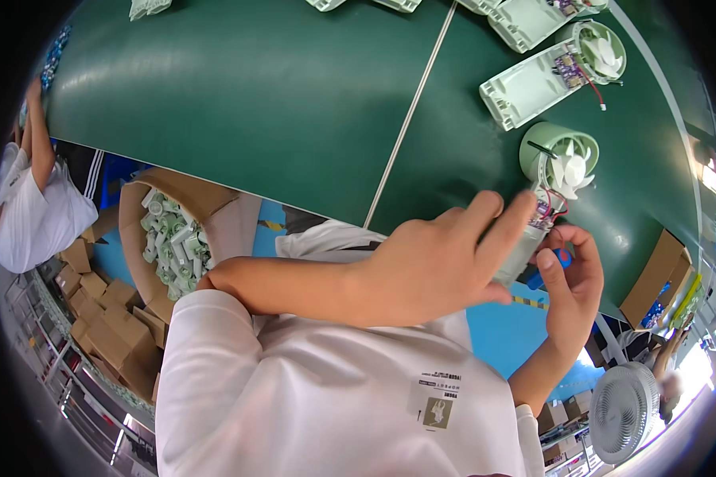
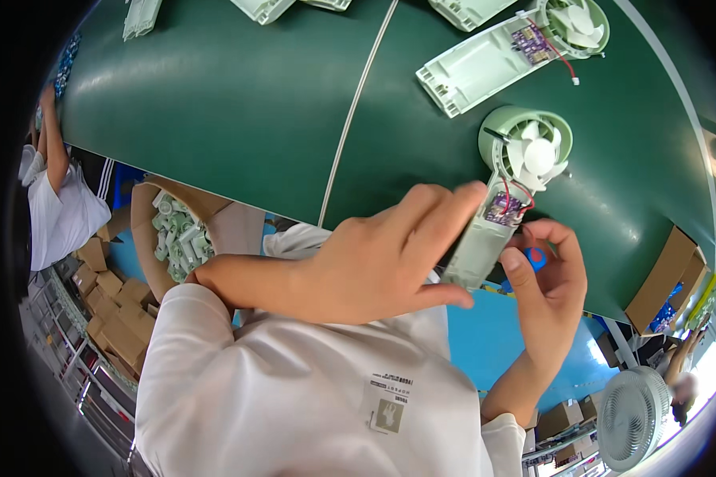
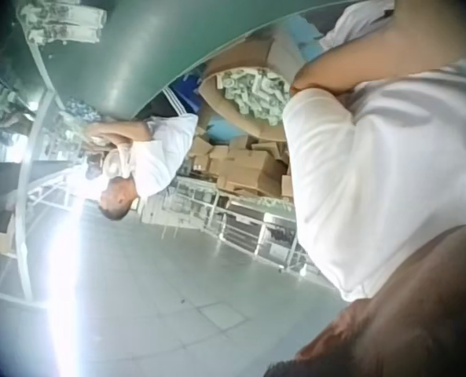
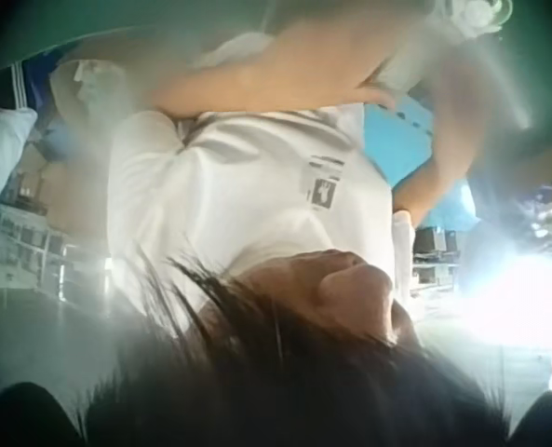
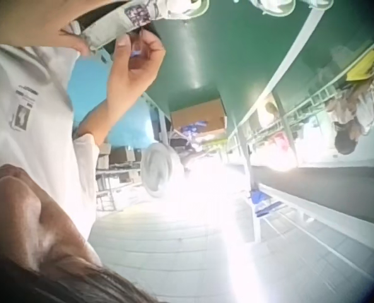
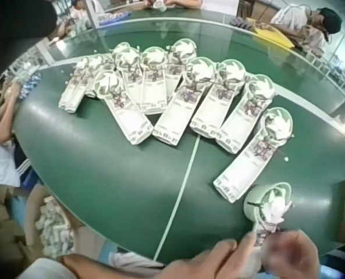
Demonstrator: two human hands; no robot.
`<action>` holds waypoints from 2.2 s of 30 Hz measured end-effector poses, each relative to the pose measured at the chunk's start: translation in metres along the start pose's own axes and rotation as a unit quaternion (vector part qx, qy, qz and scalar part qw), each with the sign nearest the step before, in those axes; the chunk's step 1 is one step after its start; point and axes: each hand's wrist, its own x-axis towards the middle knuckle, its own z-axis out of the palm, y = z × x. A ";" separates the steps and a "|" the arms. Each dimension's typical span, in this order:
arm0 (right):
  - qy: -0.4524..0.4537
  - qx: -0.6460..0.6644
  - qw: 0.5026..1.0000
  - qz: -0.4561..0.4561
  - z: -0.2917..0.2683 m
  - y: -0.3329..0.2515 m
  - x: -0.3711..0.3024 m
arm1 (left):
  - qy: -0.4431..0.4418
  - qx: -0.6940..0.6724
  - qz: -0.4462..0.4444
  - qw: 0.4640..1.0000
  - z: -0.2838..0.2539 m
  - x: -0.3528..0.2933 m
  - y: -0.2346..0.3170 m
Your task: Assembling and labeling small electronic fan components on a factory production line.
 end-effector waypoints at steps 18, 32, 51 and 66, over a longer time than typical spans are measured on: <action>0.083 -0.061 0.992 -0.071 0.014 -0.008 -0.013 | -0.001 0.122 0.032 0.992 0.011 -0.007 -0.001; 0.116 -0.286 0.925 -0.222 0.037 0.005 -0.003 | -0.011 0.111 0.024 0.994 0.005 -0.002 -0.003; 0.037 -0.173 0.938 -0.298 0.018 0.033 0.008 | -0.190 -0.415 -0.272 0.847 -0.016 0.067 -0.005; 0.261 -0.033 0.927 -0.265 -0.026 0.077 0.003 | -0.290 -0.073 -0.077 0.951 0.072 0.301 0.032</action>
